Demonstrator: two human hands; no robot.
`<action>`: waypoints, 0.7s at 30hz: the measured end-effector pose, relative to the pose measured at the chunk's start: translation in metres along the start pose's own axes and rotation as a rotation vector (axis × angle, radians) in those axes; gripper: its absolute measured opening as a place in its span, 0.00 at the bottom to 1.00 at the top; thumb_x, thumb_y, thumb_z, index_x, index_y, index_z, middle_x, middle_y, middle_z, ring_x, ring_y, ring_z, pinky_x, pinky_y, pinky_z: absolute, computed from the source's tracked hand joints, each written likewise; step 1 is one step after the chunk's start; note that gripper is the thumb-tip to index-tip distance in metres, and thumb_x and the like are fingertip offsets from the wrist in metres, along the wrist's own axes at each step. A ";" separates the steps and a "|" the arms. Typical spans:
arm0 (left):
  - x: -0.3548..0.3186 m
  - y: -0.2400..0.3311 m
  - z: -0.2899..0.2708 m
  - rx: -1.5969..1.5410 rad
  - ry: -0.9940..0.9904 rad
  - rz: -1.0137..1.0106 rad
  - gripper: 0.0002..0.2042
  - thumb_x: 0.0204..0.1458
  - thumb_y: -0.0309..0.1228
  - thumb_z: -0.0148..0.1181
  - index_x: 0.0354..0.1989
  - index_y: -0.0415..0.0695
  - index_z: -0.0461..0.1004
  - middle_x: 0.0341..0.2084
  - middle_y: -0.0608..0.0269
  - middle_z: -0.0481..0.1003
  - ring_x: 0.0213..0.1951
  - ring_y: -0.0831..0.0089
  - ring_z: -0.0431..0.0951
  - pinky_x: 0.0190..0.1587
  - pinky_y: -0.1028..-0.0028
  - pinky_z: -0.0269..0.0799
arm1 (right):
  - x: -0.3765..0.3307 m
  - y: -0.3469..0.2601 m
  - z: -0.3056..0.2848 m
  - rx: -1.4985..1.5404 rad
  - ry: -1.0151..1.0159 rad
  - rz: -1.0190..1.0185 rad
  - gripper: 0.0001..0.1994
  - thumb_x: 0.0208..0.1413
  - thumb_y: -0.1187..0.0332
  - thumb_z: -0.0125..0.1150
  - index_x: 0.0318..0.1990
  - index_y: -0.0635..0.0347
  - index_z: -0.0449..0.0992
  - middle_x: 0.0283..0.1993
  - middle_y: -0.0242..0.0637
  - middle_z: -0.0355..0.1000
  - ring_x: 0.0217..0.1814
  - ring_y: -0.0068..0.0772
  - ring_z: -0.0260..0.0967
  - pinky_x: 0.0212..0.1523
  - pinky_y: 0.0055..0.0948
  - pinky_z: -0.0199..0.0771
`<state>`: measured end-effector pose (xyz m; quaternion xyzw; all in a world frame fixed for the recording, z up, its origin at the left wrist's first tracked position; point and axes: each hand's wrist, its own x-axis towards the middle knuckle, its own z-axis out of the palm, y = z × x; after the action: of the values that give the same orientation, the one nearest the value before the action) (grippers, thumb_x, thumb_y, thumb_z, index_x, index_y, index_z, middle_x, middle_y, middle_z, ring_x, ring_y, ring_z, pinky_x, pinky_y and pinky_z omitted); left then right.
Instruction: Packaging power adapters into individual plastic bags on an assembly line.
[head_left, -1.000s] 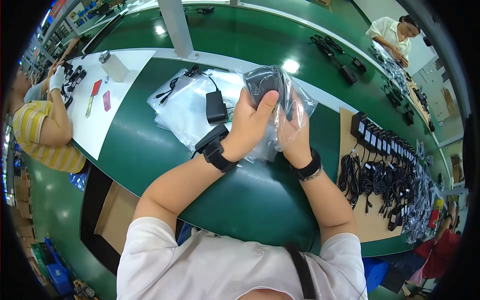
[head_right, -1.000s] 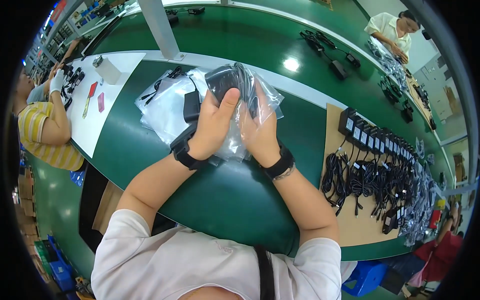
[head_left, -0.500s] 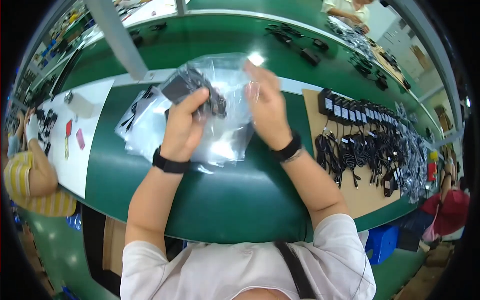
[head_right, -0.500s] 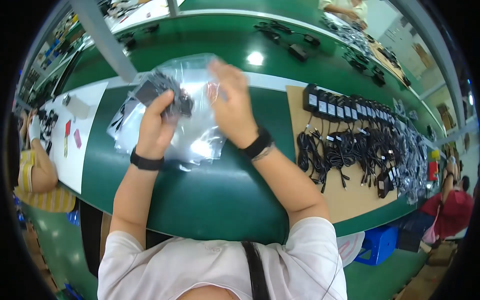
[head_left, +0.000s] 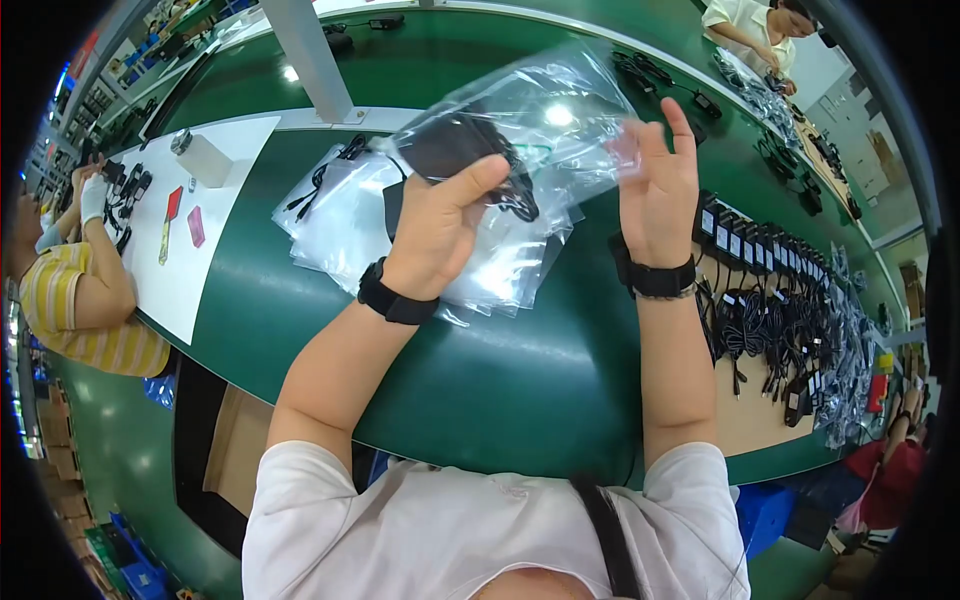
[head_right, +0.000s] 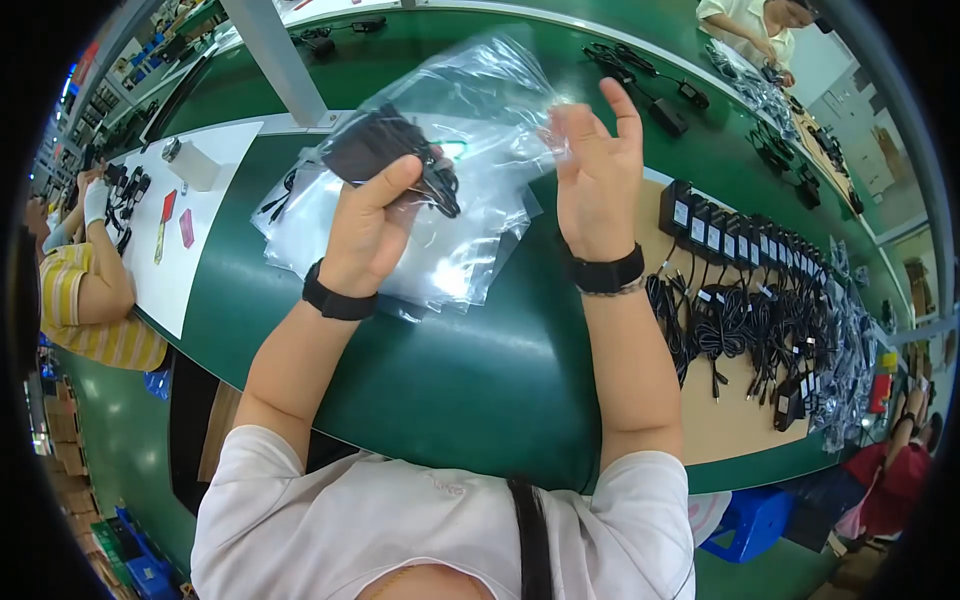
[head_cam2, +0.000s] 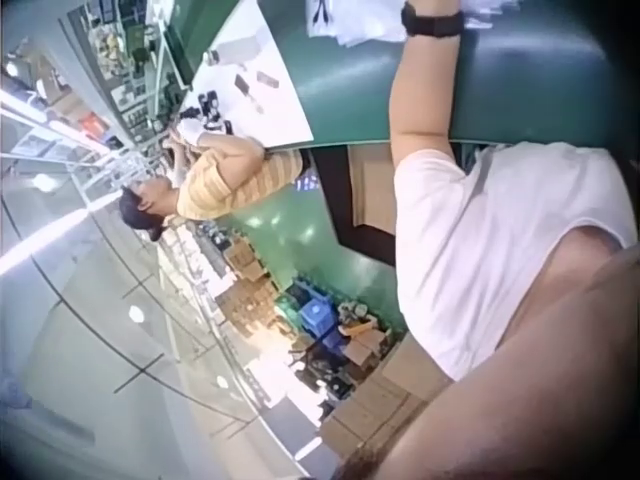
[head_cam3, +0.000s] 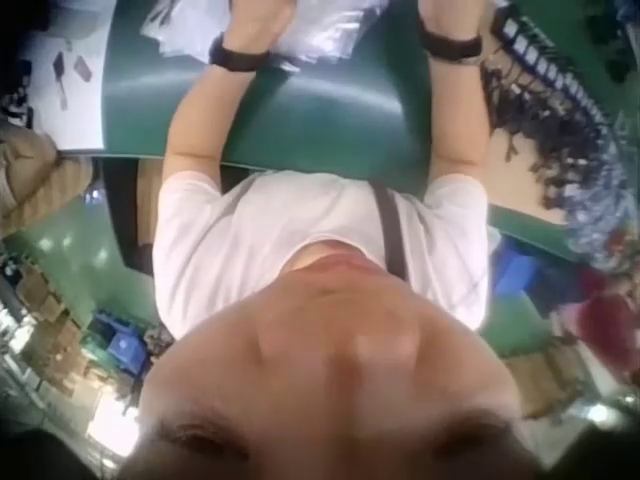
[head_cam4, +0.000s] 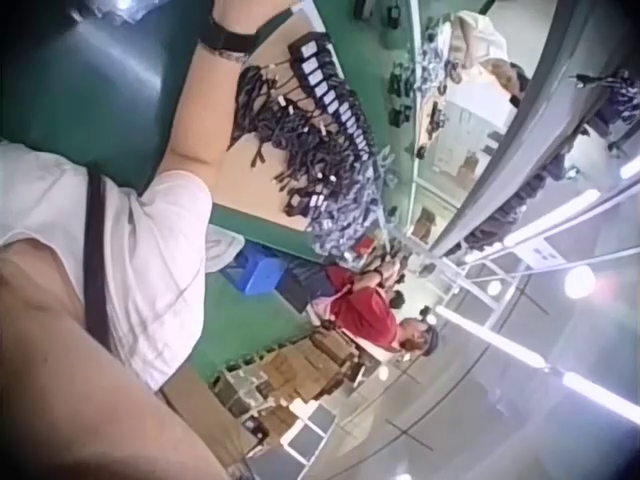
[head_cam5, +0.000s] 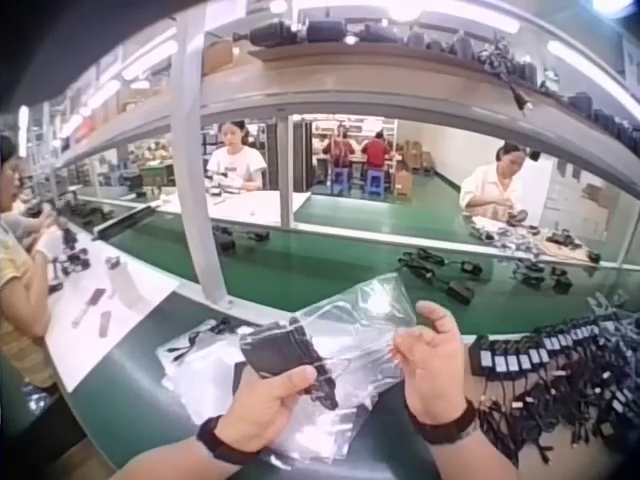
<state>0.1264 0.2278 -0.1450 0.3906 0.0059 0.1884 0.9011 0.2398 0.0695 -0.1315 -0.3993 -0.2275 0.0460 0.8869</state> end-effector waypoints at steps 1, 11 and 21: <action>0.001 0.001 0.000 -0.059 -0.001 0.019 0.13 0.45 0.19 0.59 0.40 0.41 0.69 0.35 0.66 0.72 0.39 0.74 0.72 0.45 0.74 0.67 | -0.003 0.001 0.001 0.000 0.001 -0.001 0.30 0.50 0.73 0.59 0.58 0.61 0.51 0.46 0.45 0.67 0.45 0.32 0.66 0.45 0.30 0.68; -0.006 -0.015 0.003 0.187 -0.068 0.139 0.22 0.44 0.24 0.63 0.49 0.42 0.66 0.41 0.64 0.72 0.45 0.74 0.70 0.51 0.73 0.63 | -0.039 0.023 0.029 -0.031 -0.230 0.400 0.21 0.57 0.64 0.52 0.55 0.65 0.62 0.50 0.38 0.66 0.50 0.29 0.65 0.49 0.28 0.66; 0.002 -0.006 -0.008 0.539 0.031 -0.112 0.12 0.48 0.28 0.58 0.41 0.37 0.72 0.31 0.65 0.74 0.33 0.80 0.72 0.37 0.80 0.66 | -0.048 0.034 0.023 -1.070 -0.372 -0.682 0.06 0.53 0.73 0.56 0.36 0.66 0.74 0.37 0.34 0.73 0.38 0.21 0.69 0.39 0.22 0.68</action>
<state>0.1288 0.2303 -0.1548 0.6124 0.0913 0.1362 0.7734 0.1906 0.0958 -0.1611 -0.6757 -0.4822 -0.2887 0.4770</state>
